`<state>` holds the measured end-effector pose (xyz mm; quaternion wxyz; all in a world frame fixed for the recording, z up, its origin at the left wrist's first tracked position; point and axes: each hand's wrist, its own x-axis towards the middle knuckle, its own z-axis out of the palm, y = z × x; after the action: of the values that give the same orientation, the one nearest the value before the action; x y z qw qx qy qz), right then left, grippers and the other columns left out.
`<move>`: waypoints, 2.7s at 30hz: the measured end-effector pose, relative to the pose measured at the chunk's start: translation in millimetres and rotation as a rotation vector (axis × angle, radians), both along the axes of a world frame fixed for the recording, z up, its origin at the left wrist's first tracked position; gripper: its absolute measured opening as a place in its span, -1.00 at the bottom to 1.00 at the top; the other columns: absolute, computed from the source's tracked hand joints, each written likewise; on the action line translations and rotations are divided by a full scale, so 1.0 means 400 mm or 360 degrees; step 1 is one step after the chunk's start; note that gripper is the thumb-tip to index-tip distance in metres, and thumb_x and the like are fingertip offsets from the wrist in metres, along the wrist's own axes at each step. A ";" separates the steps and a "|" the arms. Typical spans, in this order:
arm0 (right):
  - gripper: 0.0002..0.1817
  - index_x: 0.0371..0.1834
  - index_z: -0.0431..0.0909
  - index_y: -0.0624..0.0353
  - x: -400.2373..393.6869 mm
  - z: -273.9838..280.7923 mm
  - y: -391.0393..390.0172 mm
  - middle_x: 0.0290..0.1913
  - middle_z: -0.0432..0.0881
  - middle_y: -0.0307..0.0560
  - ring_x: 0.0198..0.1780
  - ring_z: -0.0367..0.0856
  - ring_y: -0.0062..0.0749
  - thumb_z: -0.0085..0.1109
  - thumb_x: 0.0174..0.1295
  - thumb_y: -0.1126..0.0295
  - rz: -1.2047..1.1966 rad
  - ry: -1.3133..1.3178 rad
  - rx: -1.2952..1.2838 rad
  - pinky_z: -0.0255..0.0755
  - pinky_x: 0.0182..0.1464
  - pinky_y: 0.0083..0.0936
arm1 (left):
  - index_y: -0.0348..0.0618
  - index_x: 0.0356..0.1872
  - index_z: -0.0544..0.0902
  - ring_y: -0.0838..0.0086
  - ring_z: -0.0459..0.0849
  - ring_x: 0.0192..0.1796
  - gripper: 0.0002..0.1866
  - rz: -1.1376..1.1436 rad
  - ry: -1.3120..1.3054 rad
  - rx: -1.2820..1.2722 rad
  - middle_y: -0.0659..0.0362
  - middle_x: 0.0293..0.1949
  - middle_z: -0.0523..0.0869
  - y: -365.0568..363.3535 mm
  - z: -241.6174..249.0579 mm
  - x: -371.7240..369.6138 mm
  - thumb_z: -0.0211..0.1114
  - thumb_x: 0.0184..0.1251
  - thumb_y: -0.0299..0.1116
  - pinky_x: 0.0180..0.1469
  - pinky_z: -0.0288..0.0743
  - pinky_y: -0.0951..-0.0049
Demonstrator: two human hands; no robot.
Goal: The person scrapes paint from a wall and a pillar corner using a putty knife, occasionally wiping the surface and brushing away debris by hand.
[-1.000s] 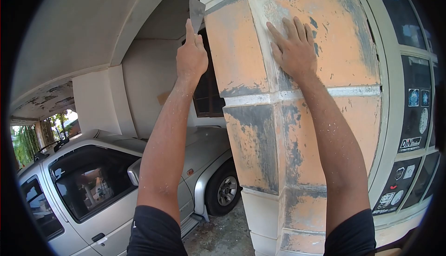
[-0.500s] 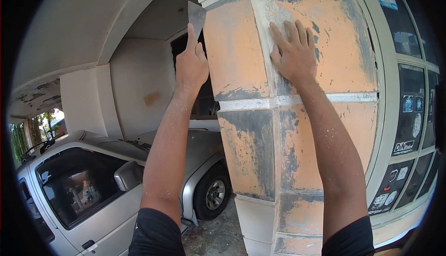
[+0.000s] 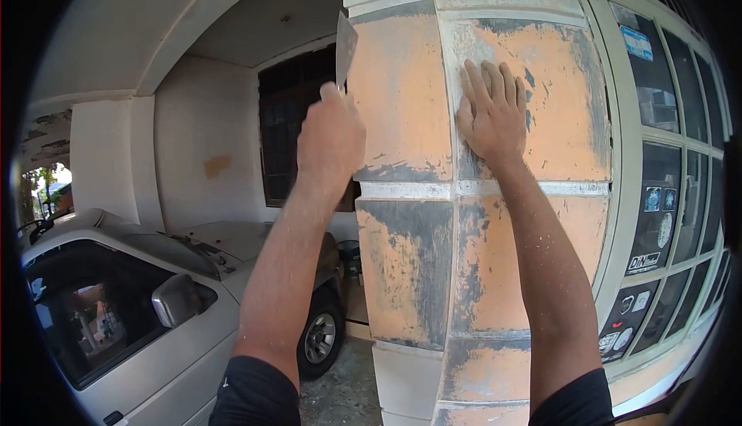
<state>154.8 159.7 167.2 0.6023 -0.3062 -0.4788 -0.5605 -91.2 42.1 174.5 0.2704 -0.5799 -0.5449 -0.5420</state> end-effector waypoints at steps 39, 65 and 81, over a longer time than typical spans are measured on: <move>-0.44 0.50 0.54 -0.20 0.015 0.006 0.012 0.52 0.44 -0.02 0.63 0.24 0.04 0.15 0.42 0.06 -0.0199 -0.0119 -0.0094 0.01 0.67 0.08 | -0.05 0.78 -0.18 -0.01 0.86 -0.17 -0.11 -0.0524 0.0130 -0.0309 -0.24 -0.16 0.73 -0.038 -0.294 -0.049 0.11 0.57 -0.54 -0.10 0.81 0.05; -0.43 0.49 0.53 -0.29 0.024 0.008 0.024 0.56 0.42 -0.05 0.66 0.20 0.03 0.08 0.41 -0.01 -0.0174 -0.0058 -0.0070 -0.02 0.71 0.05 | -0.03 0.78 -0.16 0.08 0.84 -0.28 -0.15 -0.0403 0.0167 -0.0129 -0.17 -0.29 0.78 -0.024 -0.087 -0.037 0.13 0.66 -0.44 -0.10 0.75 0.07; -0.43 0.48 0.56 -0.27 0.023 0.016 0.002 0.57 0.41 -0.04 0.65 0.22 0.06 0.12 0.39 0.02 -0.0110 -0.0052 -0.0054 -0.01 0.70 0.07 | -0.04 0.76 -0.12 -0.11 0.85 -0.08 -0.18 -0.0276 0.0335 -0.0118 -0.32 -0.17 0.81 -0.069 0.015 -0.069 0.07 0.62 -0.43 0.10 0.75 -0.05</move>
<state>163.8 160.7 173.7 0.5695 -0.3234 -0.4871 -0.5777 -119.0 14.4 180.4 0.2567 -0.6880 -0.4810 -0.4790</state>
